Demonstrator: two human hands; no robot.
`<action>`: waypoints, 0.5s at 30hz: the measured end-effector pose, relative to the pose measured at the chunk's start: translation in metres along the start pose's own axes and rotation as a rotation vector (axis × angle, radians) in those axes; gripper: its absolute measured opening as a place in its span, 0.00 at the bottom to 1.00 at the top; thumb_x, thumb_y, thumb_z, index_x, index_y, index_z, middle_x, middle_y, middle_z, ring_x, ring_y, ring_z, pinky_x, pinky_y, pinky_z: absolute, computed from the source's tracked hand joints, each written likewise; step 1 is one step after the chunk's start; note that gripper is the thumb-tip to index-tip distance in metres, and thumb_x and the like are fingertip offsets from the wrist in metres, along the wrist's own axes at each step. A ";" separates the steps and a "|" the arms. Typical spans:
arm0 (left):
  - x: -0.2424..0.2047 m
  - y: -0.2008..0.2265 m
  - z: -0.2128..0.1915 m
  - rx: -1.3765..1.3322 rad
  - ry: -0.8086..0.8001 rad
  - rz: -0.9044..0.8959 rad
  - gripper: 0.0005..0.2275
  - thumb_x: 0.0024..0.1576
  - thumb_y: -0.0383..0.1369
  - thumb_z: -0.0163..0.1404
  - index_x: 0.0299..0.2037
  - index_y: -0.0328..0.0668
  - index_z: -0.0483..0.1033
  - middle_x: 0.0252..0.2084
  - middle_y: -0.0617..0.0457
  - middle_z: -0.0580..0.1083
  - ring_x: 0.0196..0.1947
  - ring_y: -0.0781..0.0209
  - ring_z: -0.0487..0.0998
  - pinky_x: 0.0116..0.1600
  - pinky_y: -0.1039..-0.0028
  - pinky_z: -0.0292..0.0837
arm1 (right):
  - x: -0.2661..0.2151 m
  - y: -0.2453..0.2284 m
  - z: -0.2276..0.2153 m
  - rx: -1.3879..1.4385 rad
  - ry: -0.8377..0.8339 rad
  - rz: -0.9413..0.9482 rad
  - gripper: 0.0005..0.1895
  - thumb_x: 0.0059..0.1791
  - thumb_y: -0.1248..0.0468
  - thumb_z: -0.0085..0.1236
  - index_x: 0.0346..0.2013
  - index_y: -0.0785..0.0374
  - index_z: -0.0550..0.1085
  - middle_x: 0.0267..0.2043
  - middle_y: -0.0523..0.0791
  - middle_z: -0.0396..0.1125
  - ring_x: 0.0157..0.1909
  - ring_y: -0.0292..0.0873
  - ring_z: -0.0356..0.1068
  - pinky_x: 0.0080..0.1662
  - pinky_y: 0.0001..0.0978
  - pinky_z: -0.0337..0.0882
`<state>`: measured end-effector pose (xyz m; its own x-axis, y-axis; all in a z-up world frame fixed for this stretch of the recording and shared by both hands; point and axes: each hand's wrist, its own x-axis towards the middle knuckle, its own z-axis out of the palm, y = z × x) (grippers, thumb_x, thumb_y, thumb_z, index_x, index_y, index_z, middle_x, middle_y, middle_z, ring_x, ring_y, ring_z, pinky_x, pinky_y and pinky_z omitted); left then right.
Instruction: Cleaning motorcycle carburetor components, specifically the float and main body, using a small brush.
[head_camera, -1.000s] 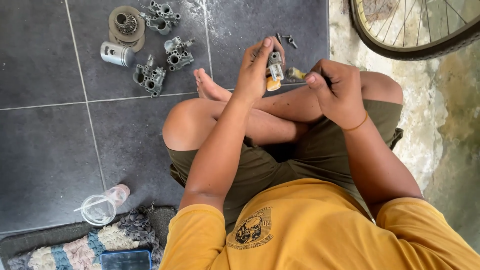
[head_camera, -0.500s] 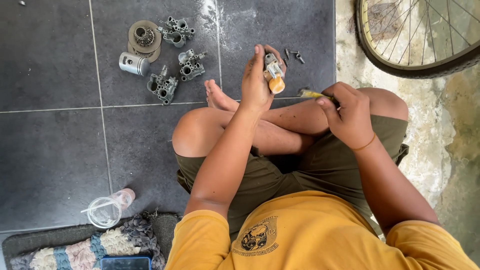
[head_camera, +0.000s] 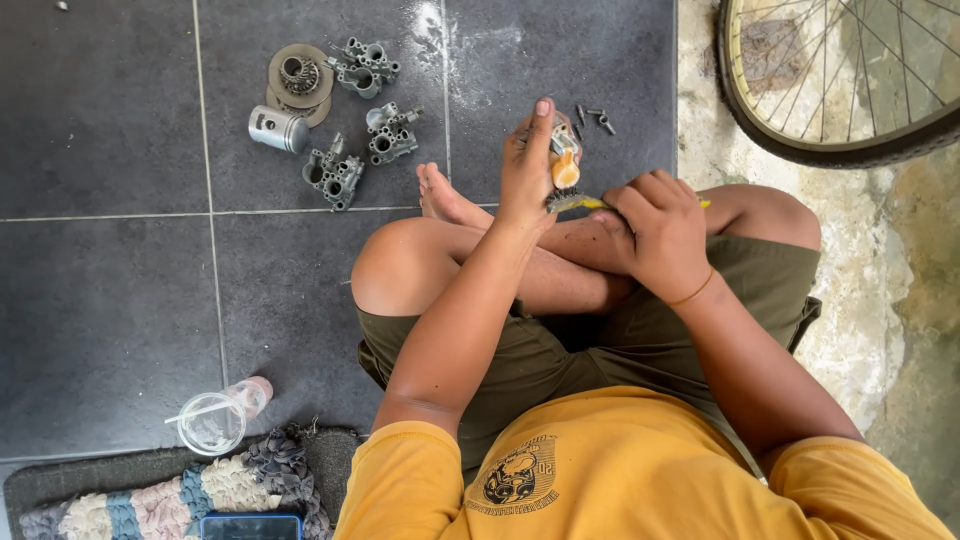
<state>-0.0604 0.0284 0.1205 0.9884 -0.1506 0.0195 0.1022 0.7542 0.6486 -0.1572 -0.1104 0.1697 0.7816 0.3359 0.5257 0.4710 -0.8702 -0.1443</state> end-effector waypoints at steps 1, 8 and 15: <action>0.000 0.000 -0.001 -0.001 -0.003 -0.003 0.16 0.61 0.47 0.49 0.27 0.45 0.70 0.19 0.58 0.65 0.19 0.72 0.65 0.24 0.80 0.56 | 0.000 0.006 -0.002 -0.003 0.000 0.003 0.08 0.49 0.64 0.67 0.36 0.64 0.77 0.34 0.45 0.66 0.36 0.47 0.62 0.43 0.38 0.65; 0.005 -0.009 -0.003 -0.086 -0.032 0.016 0.16 0.61 0.46 0.51 0.28 0.44 0.70 0.20 0.58 0.65 0.19 0.72 0.63 0.24 0.80 0.54 | 0.004 0.016 -0.008 -0.024 0.009 0.002 0.10 0.52 0.60 0.66 0.35 0.64 0.78 0.33 0.45 0.65 0.34 0.46 0.62 0.41 0.38 0.63; 0.007 -0.017 0.000 0.102 0.103 0.178 0.20 0.64 0.45 0.47 0.24 0.41 0.69 0.17 0.52 0.66 0.15 0.68 0.69 0.20 0.81 0.64 | -0.003 0.030 0.009 0.141 0.003 -0.068 0.13 0.57 0.54 0.58 0.37 0.60 0.76 0.28 0.47 0.61 0.33 0.54 0.68 0.40 0.44 0.69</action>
<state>-0.0556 0.0147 0.1093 0.9967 0.0490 0.0654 -0.0811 0.6938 0.7155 -0.1414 -0.1341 0.1560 0.7450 0.3911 0.5404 0.5757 -0.7862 -0.2247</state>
